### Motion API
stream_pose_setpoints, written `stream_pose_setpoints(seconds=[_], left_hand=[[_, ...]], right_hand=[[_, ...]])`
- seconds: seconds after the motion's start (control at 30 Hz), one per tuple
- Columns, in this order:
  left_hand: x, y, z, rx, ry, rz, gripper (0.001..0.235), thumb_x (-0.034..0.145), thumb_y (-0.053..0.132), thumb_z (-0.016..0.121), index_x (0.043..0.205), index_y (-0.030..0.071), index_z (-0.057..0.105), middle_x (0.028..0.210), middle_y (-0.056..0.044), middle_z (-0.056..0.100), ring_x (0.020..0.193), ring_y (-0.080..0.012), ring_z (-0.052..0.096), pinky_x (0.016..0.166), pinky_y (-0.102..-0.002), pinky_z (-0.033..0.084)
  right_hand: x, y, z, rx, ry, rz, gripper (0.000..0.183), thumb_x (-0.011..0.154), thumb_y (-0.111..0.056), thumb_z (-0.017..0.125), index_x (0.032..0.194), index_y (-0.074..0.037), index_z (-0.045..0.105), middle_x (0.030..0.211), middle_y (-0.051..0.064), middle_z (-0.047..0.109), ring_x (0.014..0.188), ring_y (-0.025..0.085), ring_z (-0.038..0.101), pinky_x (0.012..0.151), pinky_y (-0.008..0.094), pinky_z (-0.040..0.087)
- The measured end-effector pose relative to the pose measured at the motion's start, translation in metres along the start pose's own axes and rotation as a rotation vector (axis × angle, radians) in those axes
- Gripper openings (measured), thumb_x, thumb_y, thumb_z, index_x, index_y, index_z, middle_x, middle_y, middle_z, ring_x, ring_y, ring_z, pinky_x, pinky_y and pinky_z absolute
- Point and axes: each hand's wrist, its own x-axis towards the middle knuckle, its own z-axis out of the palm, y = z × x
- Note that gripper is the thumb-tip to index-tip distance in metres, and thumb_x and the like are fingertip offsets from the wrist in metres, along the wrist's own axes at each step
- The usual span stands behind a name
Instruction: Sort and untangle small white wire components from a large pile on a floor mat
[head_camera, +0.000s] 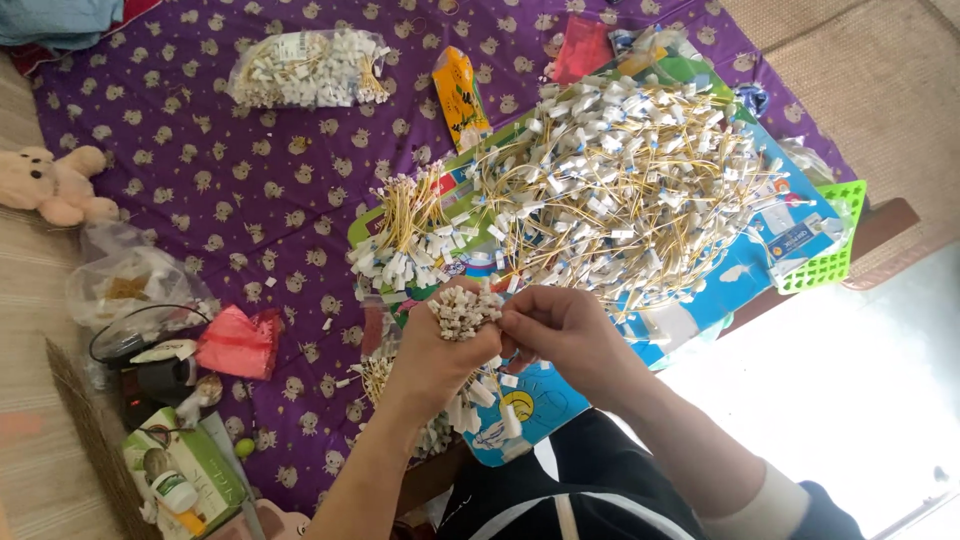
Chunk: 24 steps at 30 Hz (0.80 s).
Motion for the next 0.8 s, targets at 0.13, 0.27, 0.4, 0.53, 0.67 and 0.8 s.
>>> stream_pose_setpoints(seconds=[0.13, 0.27, 0.4, 0.53, 0.67, 0.8], left_hand=[[-0.007, 0.008, -0.015, 0.099, -0.028, -0.127, 0.025, 0.079, 0.007, 0.072, 0.103, 0.004, 0.067, 0.074, -0.012, 0.069, 0.06, -0.0137, 0.057, 0.056, -0.038, 0.049], [-0.007, 0.014, -0.043, 0.152, 0.026, -0.043, 0.013, 0.088, 0.011, 0.069, 0.084, -0.001, 0.07, 0.052, -0.009, 0.058, 0.044, -0.011, 0.05, 0.047, -0.025, 0.044], [-0.009, 0.025, -0.05, 0.047, 0.055, 0.154, 0.025, 0.098, 0.016, 0.059, 0.08, 0.0, 0.065, 0.049, -0.006, 0.05, 0.043, -0.0108, 0.043, 0.044, -0.027, 0.038], [-0.01, 0.021, -0.061, 0.167, 0.159, 0.013, 0.042, 0.097, 0.026, 0.063, 0.063, 0.002, 0.067, 0.05, -0.011, 0.06, 0.054, -0.0184, 0.061, 0.06, -0.034, 0.049], [0.03, -0.033, -0.058, 0.684, 0.109, -0.379, 0.039, 0.078, 0.036, 0.075, 0.094, 0.001, 0.071, 0.078, -0.019, 0.067, 0.076, -0.0311, 0.063, 0.071, -0.043, 0.049], [0.072, -0.098, -0.051, 1.116, 0.016, -0.241, 0.027, 0.087, 0.019, 0.063, 0.103, -0.002, 0.067, 0.095, -0.018, 0.066, 0.082, -0.0337, 0.07, 0.071, -0.042, 0.058]], right_hand=[[0.038, 0.007, -0.051, -0.203, -0.118, 0.086, 0.022, 0.09, -0.015, 0.063, 0.096, 0.003, 0.074, 0.074, 0.019, 0.072, 0.062, 0.022, 0.067, 0.064, 0.034, 0.059], [0.125, 0.063, -0.117, -0.863, 0.384, -0.08, 0.018, 0.091, -0.02, 0.061, 0.101, -0.014, 0.075, 0.09, 0.01, 0.072, 0.087, 0.034, 0.069, 0.079, 0.046, 0.053], [0.157, 0.065, -0.121, -1.461, 0.444, -0.13, 0.013, 0.087, -0.038, 0.063, 0.09, -0.03, 0.072, 0.097, -0.003, 0.064, 0.098, 0.024, 0.06, 0.08, 0.04, 0.052], [0.158, 0.07, -0.143, -1.569, 0.483, -0.362, 0.006, 0.084, -0.034, 0.066, 0.084, -0.033, 0.072, 0.084, -0.007, 0.065, 0.085, 0.02, 0.065, 0.07, 0.034, 0.056], [0.125, 0.034, -0.147, -1.262, 0.423, -0.327, 0.016, 0.099, -0.031, 0.06, 0.109, -0.025, 0.069, 0.073, 0.006, 0.068, 0.069, 0.031, 0.067, 0.067, 0.043, 0.055], [0.087, -0.011, -0.141, -1.249, 0.204, 0.118, 0.032, 0.09, -0.028, 0.061, 0.12, -0.022, 0.07, 0.099, 0.018, 0.073, 0.1, 0.042, 0.066, 0.089, 0.054, 0.051]])
